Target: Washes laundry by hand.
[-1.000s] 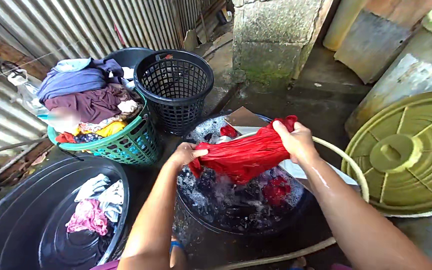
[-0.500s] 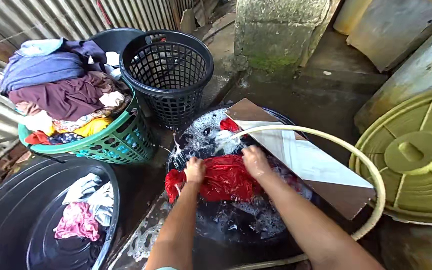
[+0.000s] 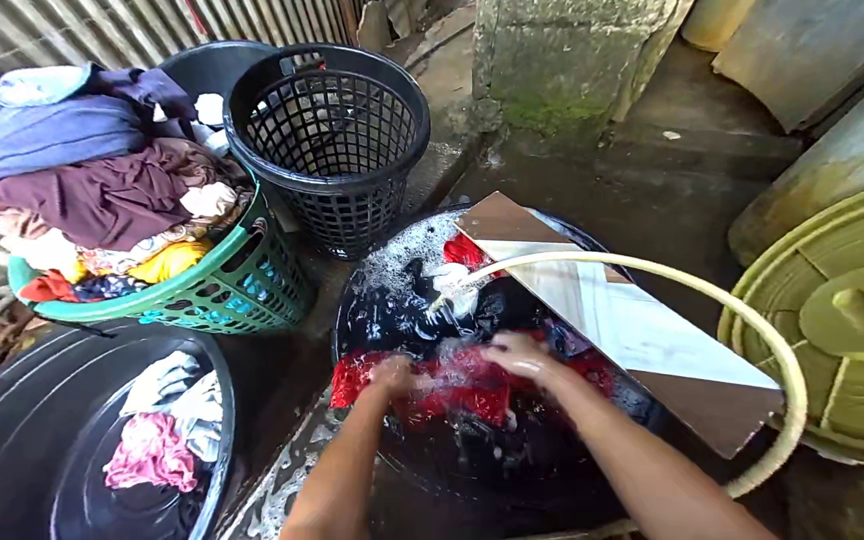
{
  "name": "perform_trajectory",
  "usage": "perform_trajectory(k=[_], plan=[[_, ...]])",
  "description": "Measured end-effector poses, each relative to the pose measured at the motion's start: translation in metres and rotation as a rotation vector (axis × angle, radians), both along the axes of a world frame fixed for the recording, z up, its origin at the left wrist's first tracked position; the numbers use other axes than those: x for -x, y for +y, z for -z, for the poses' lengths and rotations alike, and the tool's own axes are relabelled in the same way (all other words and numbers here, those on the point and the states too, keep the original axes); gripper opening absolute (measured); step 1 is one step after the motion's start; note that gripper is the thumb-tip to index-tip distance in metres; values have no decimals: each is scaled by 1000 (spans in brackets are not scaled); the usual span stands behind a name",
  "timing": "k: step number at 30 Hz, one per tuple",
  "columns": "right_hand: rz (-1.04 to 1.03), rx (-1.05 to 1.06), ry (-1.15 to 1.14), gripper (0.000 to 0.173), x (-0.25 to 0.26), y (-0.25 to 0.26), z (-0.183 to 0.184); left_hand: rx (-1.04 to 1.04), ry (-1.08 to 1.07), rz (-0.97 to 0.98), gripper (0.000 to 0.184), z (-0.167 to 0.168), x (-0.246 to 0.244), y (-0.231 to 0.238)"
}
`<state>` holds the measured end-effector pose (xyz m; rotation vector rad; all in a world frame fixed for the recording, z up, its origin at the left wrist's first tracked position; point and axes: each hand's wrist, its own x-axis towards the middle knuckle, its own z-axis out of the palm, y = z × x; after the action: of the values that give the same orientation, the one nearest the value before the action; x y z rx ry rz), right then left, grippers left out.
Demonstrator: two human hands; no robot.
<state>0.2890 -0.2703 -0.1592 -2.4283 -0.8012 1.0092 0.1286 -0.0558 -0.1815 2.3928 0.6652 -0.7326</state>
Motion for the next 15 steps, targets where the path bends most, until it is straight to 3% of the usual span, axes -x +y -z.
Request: perform_trajectory(k=[2, 4, 6, 8, 10, 12, 15], plan=[[-24, -170, -55, 34, -14, -9, -45, 219, -189, -7, 45, -34, -2, 13], [15, -496, -94, 16, -18, -20, -68, 327, -331, -36, 33, -88, 0, 15], [106, -803, 74, 15, -18, -26, -76, 425, -485, -69, 17, -131, 5, 17], [157, -930, 311, 15, -18, -26, -78, 578, -589, -112, 17, -152, 8, 22], [169, -831, 326, 4, -17, -20, -79, 599, -561, -160, 27, -155, 2, 26], [95, -577, 178, 27, -15, -10, -75, 413, -452, -177, 30, -137, -13, 29], [-9, -327, 114, 57, 5, 27, -25, 186, -281, -168, 39, -61, -41, 31]])
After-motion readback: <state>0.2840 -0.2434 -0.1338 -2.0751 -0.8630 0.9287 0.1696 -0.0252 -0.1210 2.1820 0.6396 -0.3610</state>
